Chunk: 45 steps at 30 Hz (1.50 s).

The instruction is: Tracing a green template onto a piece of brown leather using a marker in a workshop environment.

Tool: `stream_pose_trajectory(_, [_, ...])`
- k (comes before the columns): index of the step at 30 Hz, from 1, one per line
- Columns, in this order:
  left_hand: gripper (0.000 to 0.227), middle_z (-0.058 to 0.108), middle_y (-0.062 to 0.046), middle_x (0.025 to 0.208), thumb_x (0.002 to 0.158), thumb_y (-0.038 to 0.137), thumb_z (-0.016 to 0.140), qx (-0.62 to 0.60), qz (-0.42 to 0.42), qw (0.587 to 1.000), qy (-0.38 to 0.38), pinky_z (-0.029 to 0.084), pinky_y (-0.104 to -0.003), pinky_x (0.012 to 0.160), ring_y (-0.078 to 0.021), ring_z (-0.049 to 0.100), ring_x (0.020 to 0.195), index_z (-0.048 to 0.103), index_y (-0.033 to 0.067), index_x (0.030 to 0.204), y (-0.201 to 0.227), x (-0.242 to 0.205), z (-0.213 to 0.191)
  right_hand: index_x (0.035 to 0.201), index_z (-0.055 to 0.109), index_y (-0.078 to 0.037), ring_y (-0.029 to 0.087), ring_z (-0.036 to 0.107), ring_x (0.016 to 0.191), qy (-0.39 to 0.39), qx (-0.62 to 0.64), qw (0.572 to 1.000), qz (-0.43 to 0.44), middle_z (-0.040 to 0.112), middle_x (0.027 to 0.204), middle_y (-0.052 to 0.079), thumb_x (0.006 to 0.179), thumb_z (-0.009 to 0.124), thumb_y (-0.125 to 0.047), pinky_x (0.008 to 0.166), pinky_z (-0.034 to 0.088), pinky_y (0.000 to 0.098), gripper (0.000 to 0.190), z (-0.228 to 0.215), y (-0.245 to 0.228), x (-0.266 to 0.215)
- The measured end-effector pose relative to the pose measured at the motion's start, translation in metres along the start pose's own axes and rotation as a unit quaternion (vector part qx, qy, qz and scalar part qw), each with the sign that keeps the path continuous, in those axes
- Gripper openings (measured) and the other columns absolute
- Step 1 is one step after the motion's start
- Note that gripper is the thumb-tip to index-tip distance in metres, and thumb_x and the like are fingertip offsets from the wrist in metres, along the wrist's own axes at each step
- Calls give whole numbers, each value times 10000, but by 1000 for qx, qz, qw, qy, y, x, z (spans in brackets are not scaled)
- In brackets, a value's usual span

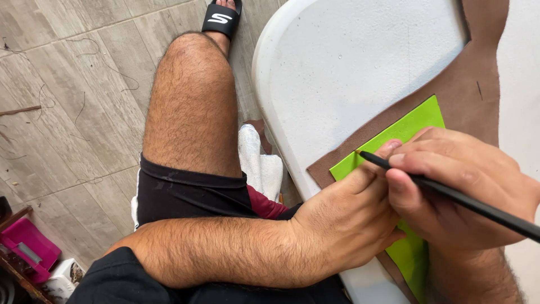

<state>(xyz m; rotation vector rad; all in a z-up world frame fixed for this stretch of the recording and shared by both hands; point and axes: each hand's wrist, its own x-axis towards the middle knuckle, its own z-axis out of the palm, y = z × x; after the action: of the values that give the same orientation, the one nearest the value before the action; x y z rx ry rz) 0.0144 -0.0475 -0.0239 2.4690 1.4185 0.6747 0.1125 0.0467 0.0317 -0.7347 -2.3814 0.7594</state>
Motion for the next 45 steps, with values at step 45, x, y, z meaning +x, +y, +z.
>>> stream_pose_trajectory(45, [959,329,-179,1666,963,750,441,117,-5,992,-47,148,-452,1332,-332,212,1570,412,28,1592,-11,10,-24,1051,496,-132,140,434,643,246,250,918,187,511,820,22,1041,610,-289,643,365,318,194,1,30,-41])
